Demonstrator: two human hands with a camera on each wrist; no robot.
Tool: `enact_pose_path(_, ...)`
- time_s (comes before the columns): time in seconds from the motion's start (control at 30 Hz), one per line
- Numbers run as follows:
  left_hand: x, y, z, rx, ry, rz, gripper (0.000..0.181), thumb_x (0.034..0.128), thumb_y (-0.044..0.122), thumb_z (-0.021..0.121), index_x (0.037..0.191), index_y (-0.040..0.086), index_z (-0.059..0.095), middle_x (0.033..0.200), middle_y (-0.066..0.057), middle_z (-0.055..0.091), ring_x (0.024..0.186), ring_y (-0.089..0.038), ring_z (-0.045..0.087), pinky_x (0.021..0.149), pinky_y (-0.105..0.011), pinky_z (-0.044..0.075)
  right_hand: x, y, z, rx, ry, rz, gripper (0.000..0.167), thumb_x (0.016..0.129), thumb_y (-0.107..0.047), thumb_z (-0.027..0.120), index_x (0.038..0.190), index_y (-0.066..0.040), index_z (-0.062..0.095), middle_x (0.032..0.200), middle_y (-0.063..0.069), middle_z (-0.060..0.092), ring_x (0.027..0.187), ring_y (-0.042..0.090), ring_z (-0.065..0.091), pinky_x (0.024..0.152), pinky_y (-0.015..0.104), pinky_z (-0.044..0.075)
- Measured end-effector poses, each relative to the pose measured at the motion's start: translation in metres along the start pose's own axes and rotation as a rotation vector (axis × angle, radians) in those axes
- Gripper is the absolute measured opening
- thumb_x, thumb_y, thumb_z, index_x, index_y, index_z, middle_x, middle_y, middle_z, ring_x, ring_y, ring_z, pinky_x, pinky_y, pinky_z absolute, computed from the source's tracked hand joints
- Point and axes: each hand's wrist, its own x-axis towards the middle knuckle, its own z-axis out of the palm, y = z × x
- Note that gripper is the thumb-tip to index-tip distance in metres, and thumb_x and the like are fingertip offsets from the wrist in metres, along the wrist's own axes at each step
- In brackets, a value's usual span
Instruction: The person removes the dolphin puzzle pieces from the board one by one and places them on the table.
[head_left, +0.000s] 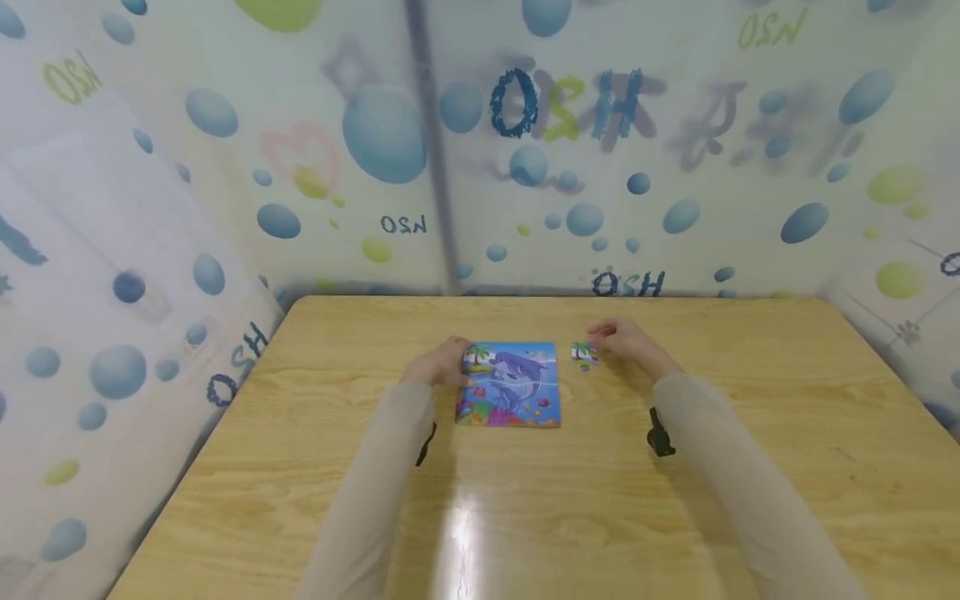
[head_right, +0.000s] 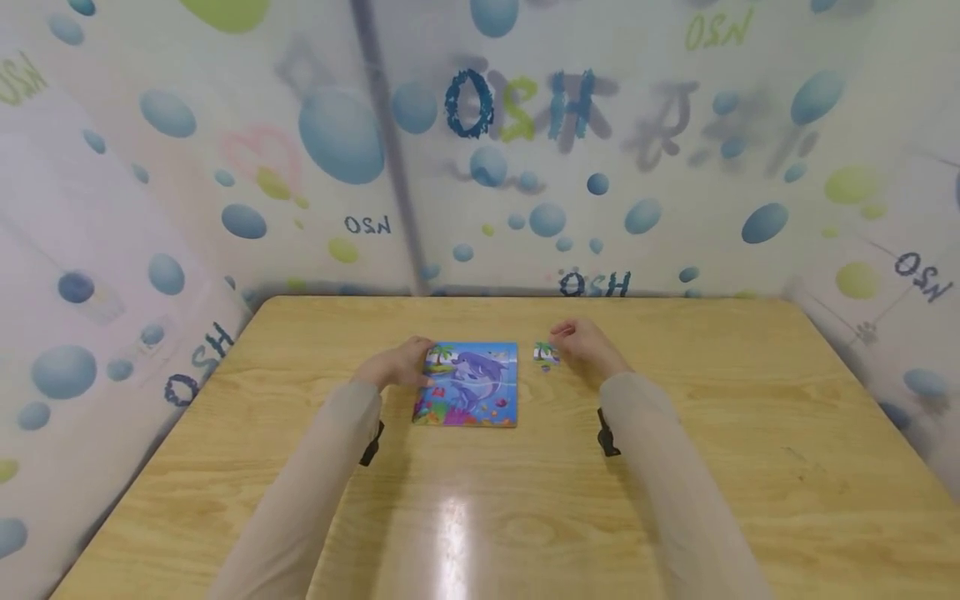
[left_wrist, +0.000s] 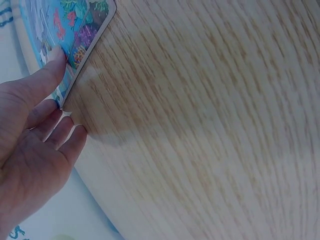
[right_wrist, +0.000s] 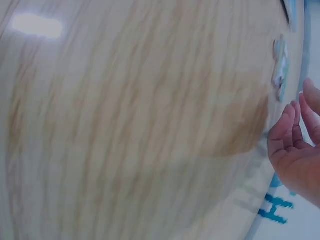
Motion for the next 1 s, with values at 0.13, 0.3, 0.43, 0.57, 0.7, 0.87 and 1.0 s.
enact_pose_path(0.13,-0.001,0.000,-0.002,-0.008,0.006,-0.008,0.071,0.0845,0.020,0.065,0.142,0.002,0.028,0.148,-0.015,0.026,0.137,-0.030,0.026,0.112,-0.044,0.024,0.003,-0.014,0.005,-0.048,0.015,-0.024,0.036,0.094,-0.017,0.048,0.125,0.002,0.050,0.121,0.022,0.052,0.101,0.026,0.052,0.079,0.027,0.046)
enact_pose_path(0.3,-0.001,-0.002,-0.004,0.018,0.006,-0.001,0.071,0.0843,0.020,0.066,0.142,0.001,0.028,0.148,-0.017,0.026,0.137,-0.031,0.026,0.112,-0.044,0.024,0.008,-0.030,0.017,-0.057,-0.027,-0.081,0.036,0.094,-0.015,0.048,0.124,0.004,0.051,0.117,0.022,0.054,0.092,0.022,0.052,0.073,0.026,0.046)
enact_pose_path(0.43,-0.001,-0.002,-0.004,0.010,-0.001,-0.008,0.072,0.0846,0.019,0.065,0.142,0.001,0.026,0.148,-0.017,0.024,0.137,-0.031,0.024,0.112,-0.045,0.024,0.011,-0.044,0.031,-0.072,-0.062,-0.121,0.037,0.094,-0.017,0.050,0.124,0.004,0.052,0.117,0.021,0.054,0.097,0.025,0.052,0.078,0.032,0.047)
enact_pose_path(0.57,0.000,0.000,-0.003,-0.007,-0.013,-0.023,0.073,0.0852,0.019,0.064,0.143,0.002,0.024,0.150,-0.016,0.022,0.138,-0.030,0.022,0.112,-0.045,0.024,0.012,-0.059,0.045,-0.103,-0.079,-0.157,0.038,0.091,-0.018,0.055,0.122,0.004,0.052,0.120,0.022,0.054,0.109,0.032,0.052,0.088,0.037,0.047)
enact_pose_path(0.7,0.000,0.001,-0.002,0.000,-0.017,-0.032,0.073,0.0855,0.020,0.064,0.144,0.003,0.024,0.150,-0.015,0.021,0.139,-0.030,0.021,0.113,-0.044,0.023,0.011,-0.072,0.059,-0.171,-0.099,-0.181,0.043,0.088,-0.022,0.061,0.122,0.003,0.052,0.123,0.022,0.053,0.116,0.034,0.049,0.098,0.041,0.043)
enact_pose_path(0.87,0.000,0.002,-0.003,0.000,-0.010,-0.027,0.072,0.0847,0.019,0.065,0.143,0.003,0.025,0.150,-0.016,0.022,0.139,-0.030,0.022,0.113,-0.044,0.022,0.012,-0.079,0.071,-0.265,-0.104,-0.199,0.052,0.082,-0.027,0.068,0.120,0.004,0.052,0.122,0.021,0.053,0.115,0.033,0.049,0.099,0.042,0.042)
enact_pose_path(1.0,0.000,0.002,-0.002,-0.011,-0.012,-0.027,0.072,0.0845,0.018,0.065,0.143,0.003,0.026,0.149,-0.016,0.023,0.138,-0.030,0.023,0.113,-0.044,0.022,0.015,-0.079,0.078,-0.249,-0.100,-0.169,0.053,0.078,-0.025,0.072,0.118,0.005,0.053,0.123,0.020,0.053,0.118,0.033,0.049,0.101,0.042,0.040)
